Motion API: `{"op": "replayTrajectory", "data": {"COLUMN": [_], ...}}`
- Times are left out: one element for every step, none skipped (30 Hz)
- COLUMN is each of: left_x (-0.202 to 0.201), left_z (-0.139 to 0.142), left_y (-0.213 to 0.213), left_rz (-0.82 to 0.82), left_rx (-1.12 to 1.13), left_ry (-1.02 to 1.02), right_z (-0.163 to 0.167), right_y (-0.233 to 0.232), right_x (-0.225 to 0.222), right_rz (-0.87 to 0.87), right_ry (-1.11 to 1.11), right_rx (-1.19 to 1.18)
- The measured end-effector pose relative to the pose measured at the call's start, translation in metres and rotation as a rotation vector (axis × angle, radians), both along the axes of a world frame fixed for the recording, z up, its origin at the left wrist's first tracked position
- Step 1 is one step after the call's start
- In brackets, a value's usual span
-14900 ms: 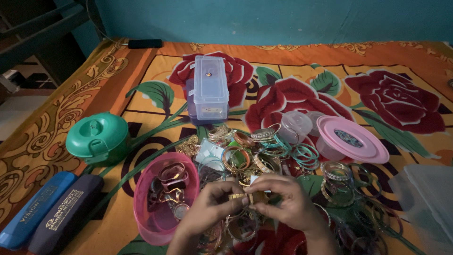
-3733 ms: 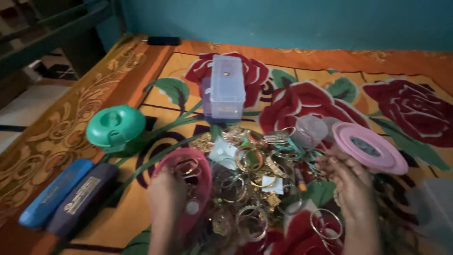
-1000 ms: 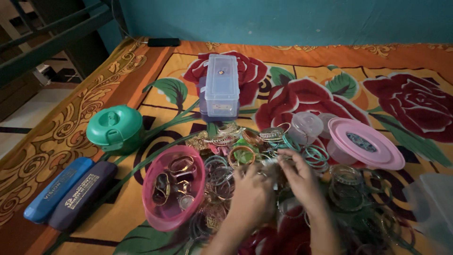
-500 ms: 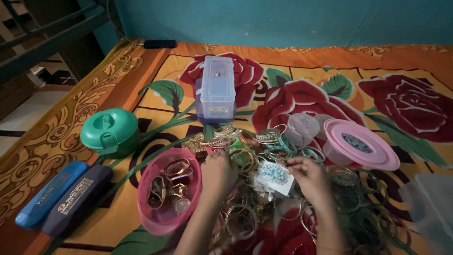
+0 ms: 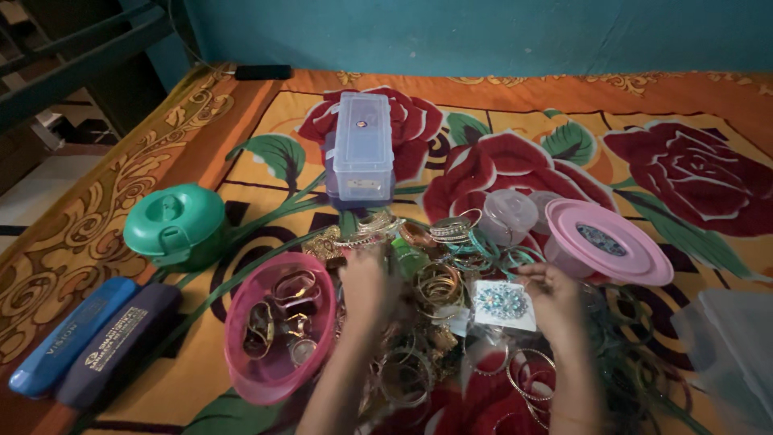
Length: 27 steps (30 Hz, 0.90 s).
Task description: The person sorts through a pile of bangles and jewelry pieces spread on a bed, handling items one at a time and placing selected pieces into a pink storage container. They also move small packets and containers aside while sorting the accessories.
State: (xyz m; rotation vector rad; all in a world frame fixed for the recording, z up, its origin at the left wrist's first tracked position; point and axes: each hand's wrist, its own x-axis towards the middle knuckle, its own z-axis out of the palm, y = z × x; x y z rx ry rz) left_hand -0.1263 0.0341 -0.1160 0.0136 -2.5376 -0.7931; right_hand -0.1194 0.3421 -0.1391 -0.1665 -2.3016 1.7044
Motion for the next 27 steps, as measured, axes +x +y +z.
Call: {"op": "replayTrajectory", "data": {"left_x": [-0.006, -0.013, -0.018, -0.022, -0.025, -0.028, -0.031, -0.034, -0.038, -0.041, -0.043, -0.045, -0.046, -0.046, -0.045, -0.044, -0.043, -0.04, -0.038, -0.037, -0.035, -0.035, -0.035, -0.034, -0.033, -0.032, -0.031], "left_z": [-0.003, -0.005, -0.008, -0.011, -0.015, -0.018, -0.021, -0.024, -0.025, -0.025, -0.026, -0.025, -0.024, -0.022, -0.021, -0.019, -0.017, -0.015, -0.014, -0.011, -0.009, -0.006, -0.002, 0.002, 0.005, 0.009, 0.013], "left_y": [-0.002, -0.003, -0.004, -0.005, -0.005, -0.005, -0.003, 0.0, 0.002, 0.005, 0.006, 0.006, 0.006, 0.006, 0.007, 0.008, 0.008, 0.009, 0.009, 0.009, 0.009, 0.008, 0.006, 0.004, 0.003, 0.001, -0.001], "left_rz": [0.039, 0.041, 0.044, 0.047, 0.043, 0.038, 0.031, 0.045, 0.061, 0.076, 0.083, 0.091, 0.098, 0.098, 0.097, 0.095, 0.074, 0.053, 0.033, 0.034, 0.036, 0.038, 0.028, 0.015, 0.002, 0.014, 0.025], "left_rx": [-0.009, -0.012, -0.015, -0.02, -0.062, -0.103, -0.144, -0.162, -0.18, -0.197, -0.173, -0.15, -0.128, -0.105, -0.08, -0.057, 0.003, 0.064, 0.126, 0.2, 0.272, 0.344, 0.346, 0.347, 0.349, 0.33, 0.311], "left_ry": [0.12, 0.089, 0.057, 0.025, 0.026, 0.028, 0.03, 0.009, -0.01, -0.028, -0.007, 0.015, 0.037, 0.066, 0.095, 0.126, 0.147, 0.166, 0.185, 0.152, 0.121, 0.089, 0.122, 0.155, 0.186, 0.184, 0.183], "right_z": [-0.002, -0.004, -0.005, -0.005, -0.005, -0.004, -0.003, -0.002, 0.001, 0.003, 0.005, 0.008, 0.01, 0.011, 0.013, 0.014, 0.014, 0.013, 0.012, 0.011, 0.01, 0.008, 0.007, 0.006, 0.004, 0.003, 0.002], "right_y": [0.0, 0.0, 0.001, 0.0, 0.0, -0.001, -0.002, -0.003, -0.004, -0.005, -0.007, -0.008, -0.009, -0.009, -0.01, -0.011, -0.012, -0.012, -0.012, -0.012, -0.011, -0.01, -0.009, -0.009, -0.008, -0.007, -0.006], "right_x": [-0.001, -0.002, -0.002, -0.003, -0.002, -0.002, -0.002, 0.0, 0.001, 0.002, 0.003, 0.004, 0.007, 0.009, 0.009, 0.008, 0.007, 0.006, 0.006, 0.005, 0.004, 0.003, 0.002, 0.002, 0.001, 0.001, 0.0], "right_rz": [0.004, 0.009, 0.009, 0.009, 0.008, 0.01, 0.01, 0.011, 0.017, 0.024, 0.032, 0.021, 0.01, 0.0, 0.015, 0.029, 0.042, 0.04, 0.04, 0.042, 0.042, 0.042, 0.041, 0.051, 0.06, 0.067, 0.063], "right_ry": [-0.004, -0.008, -0.017, -0.027, -0.038, -0.027, -0.017, -0.008, -0.006, -0.004, -0.003, -0.012, -0.022, -0.032, -0.024, -0.016, -0.007, -0.012, -0.017, -0.021, -0.022, -0.022, -0.022, -0.011, -0.001, 0.008, 0.009], "right_rx": [-0.018, -0.036, -0.031, -0.028, -0.024, -0.018, -0.013, -0.006, -0.012, -0.017, -0.023, 0.014, 0.051, 0.087, 0.07, 0.052, 0.035, 0.015, -0.003, -0.022, -0.019, -0.016, -0.014, -0.021, -0.026, -0.032, -0.024]}}
